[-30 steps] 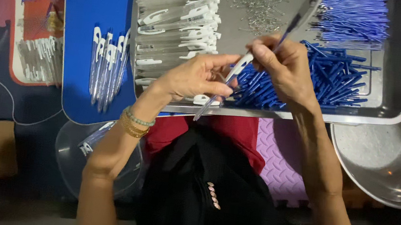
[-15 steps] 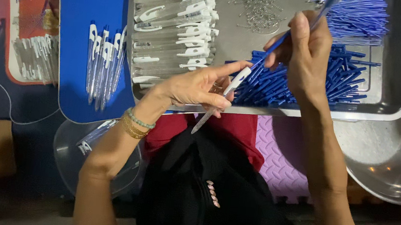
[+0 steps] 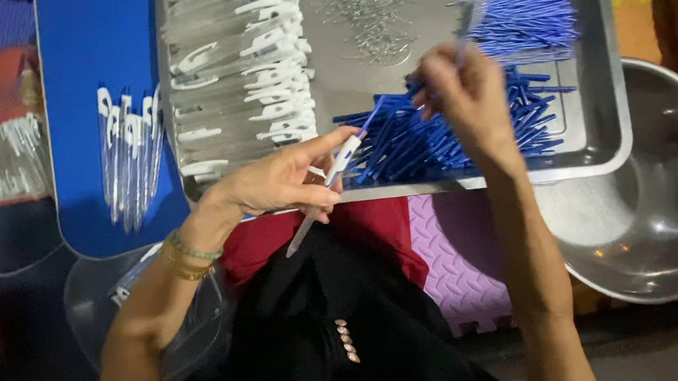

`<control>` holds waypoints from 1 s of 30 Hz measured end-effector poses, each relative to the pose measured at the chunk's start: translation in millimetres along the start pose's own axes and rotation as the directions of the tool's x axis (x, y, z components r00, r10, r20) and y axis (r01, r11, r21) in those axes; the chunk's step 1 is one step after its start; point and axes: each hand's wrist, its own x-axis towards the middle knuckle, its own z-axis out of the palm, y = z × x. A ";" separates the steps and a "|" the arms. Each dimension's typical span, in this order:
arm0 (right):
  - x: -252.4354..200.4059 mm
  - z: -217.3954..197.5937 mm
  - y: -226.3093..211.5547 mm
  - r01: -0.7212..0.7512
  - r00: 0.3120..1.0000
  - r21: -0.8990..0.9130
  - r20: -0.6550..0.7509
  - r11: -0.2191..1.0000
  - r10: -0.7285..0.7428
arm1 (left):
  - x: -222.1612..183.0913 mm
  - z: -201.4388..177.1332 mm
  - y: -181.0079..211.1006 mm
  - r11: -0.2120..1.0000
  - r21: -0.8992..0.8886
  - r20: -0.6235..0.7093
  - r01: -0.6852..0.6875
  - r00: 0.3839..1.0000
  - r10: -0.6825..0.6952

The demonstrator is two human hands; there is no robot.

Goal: The person assembles ballpoint pens by inserting an ink cartridge into a white plastic pen body, adding a small metal spring, and snapping on a blue plastic cap while working at a low table.

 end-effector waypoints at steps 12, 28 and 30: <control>-2.0 7.4 71.4 0.162 0.985 -0.687 0.152 0.709 -0.078 | 6.1 -10.8 1.6 0.992 0.007 -0.031 -0.126 0.992 0.126; -12.5 42.6 12.8 -0.070 0.968 0.214 0.250 0.974 0.014 | 5.7 3.5 39.7 0.994 0.098 -0.070 0.048 0.997 -0.042; -11.1 47.6 16.6 -0.124 0.960 0.309 0.279 0.943 0.034 | 8.3 -1.5 32.8 0.994 0.091 -0.086 0.054 0.995 -0.046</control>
